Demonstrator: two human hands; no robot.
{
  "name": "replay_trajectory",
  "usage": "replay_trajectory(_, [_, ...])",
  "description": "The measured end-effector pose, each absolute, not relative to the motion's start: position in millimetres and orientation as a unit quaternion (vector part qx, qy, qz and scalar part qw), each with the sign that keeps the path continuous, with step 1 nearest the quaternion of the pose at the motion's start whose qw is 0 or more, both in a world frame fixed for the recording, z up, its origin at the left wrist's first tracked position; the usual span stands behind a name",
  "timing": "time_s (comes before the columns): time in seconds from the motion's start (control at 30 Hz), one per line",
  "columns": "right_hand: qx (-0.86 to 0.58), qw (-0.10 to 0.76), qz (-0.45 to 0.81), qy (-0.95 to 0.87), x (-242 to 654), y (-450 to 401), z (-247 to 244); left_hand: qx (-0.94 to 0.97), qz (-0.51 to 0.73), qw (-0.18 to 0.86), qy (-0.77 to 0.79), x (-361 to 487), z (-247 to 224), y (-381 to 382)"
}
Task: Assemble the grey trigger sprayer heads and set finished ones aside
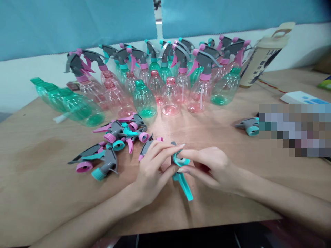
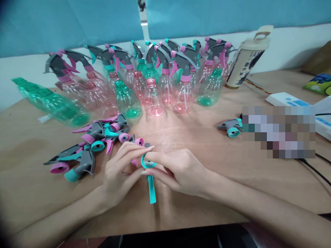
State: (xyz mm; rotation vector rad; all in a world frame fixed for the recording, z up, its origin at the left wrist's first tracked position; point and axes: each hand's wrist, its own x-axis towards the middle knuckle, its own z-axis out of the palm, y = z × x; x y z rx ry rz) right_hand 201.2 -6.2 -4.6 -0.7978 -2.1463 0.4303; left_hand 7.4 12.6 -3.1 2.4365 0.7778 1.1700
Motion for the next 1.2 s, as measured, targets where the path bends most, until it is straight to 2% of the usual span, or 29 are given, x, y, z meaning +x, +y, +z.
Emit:
replay_trajectory(0.17, [-0.268, 0.363, 0.167, -0.877, 204, 0, 0, 0.872, 0.390, 0.161, 0.248, 8, -3, 12])
replay_trajectory(0.43, [-0.265, 0.286, 0.063, -0.919, 211, 2, 15, 0.886, 0.367, 0.177, 0.224, 9, -1, 11])
replay_trajectory(0.77, [-0.269, 0.296, 0.098, -0.911, 212, 1, 11, 0.885, 0.355, 0.173, 0.248, 6, -1, 14])
replay_trajectory(0.97, [-0.281, 0.340, 0.082, -0.894, 213, 2, 10, 0.882, 0.364, 0.166, 0.249, 6, -1, 16])
replay_trajectory(1.2, [-0.305, 0.355, -0.040, -0.883, 209, -2, 11, 0.876, 0.367, 0.159, 0.268, 6, -3, 16])
